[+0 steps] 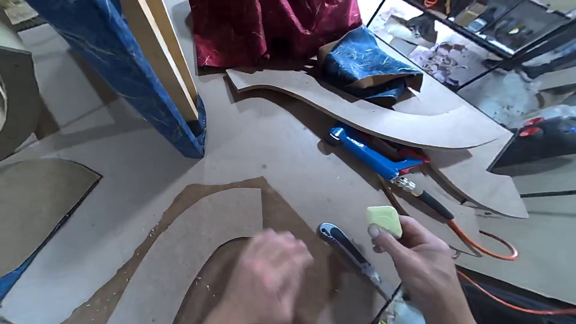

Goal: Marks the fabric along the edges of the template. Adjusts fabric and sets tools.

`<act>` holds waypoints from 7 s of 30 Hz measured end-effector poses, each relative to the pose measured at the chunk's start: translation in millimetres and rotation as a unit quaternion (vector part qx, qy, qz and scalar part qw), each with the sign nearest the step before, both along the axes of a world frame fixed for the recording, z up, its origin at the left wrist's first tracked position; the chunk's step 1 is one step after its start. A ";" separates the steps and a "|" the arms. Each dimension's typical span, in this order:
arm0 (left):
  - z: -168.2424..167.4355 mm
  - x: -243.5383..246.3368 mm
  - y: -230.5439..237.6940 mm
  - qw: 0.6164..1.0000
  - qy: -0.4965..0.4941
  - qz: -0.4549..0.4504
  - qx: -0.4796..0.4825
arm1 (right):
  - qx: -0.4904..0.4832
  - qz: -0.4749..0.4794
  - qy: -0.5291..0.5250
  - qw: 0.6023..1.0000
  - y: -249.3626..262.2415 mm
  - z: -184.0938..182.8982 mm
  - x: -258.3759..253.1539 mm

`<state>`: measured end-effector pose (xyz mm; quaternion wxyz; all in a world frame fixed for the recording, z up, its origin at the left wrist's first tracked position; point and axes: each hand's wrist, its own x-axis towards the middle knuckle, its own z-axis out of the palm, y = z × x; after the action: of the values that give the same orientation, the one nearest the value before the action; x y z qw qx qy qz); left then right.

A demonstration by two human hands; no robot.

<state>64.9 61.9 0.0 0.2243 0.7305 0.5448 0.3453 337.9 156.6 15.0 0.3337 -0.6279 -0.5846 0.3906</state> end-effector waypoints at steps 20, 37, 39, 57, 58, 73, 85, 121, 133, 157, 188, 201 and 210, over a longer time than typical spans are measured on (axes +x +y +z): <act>-61.7 -94.4 111.4 0.986 0.139 0.095 -0.009 | 0.265 0.011 -0.201 0.943 3.0 -72.7 -195.8; -58.1 -94.2 109.7 0.986 0.136 0.093 -0.021 | 0.281 0.022 -0.228 0.932 3.1 -73.3 -202.7; -58.1 -94.4 109.9 0.986 0.137 0.095 -0.020 | 0.280 0.024 -0.233 0.931 3.6 -72.8 -203.1; -55.5 -95.3 110.5 0.986 0.135 0.092 -0.019 | 0.268 0.025 -0.229 0.935 -15.3 -70.9 -197.4; -55.6 -95.4 110.5 0.986 0.136 0.091 -0.019 | 0.266 0.025 -0.229 0.936 -17.0 -70.9 -196.8; -52.9 -97.0 110.6 0.986 0.142 0.078 -0.024 | 0.255 0.024 -0.219 0.942 -41.9 -68.9 -189.2; -49.7 -98.4 112.1 0.988 0.138 0.067 -0.032 | 0.212 0.038 -0.214 0.953 -80.9 -61.2 -176.2; -55.2 -132.4 55.0 0.947 0.134 0.290 -0.038 | 0.273 0.404 -0.100 0.867 85.2 -45.9 -222.6; -51.7 -131.7 55.4 0.945 0.129 0.299 -0.042 | 0.278 0.427 -0.116 0.853 87.3 -44.6 -228.4; -52.0 -133.3 54.3 0.946 0.126 0.294 -0.048 | 0.277 0.418 -0.148 0.852 92.1 -44.0 -206.8; -53.6 -139.8 51.0 0.949 0.139 0.276 -0.058 | 0.258 0.385 -0.176 0.868 94.0 -38.4 -163.4; -54.2 -140.0 51.1 0.954 0.108 0.278 -0.035 | 0.235 0.353 -0.164 0.891 98.4 -21.9 -139.0; -11.1 -179.1 -40.0 0.913 0.058 0.403 -0.037 | 0.249 0.445 -0.074 0.857 114.1 -2.9 -217.2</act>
<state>-114.2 21.9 -11.0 0.0609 0.4587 0.8177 0.3424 120.6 270.7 12.0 0.2250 -0.2238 -0.9023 0.2916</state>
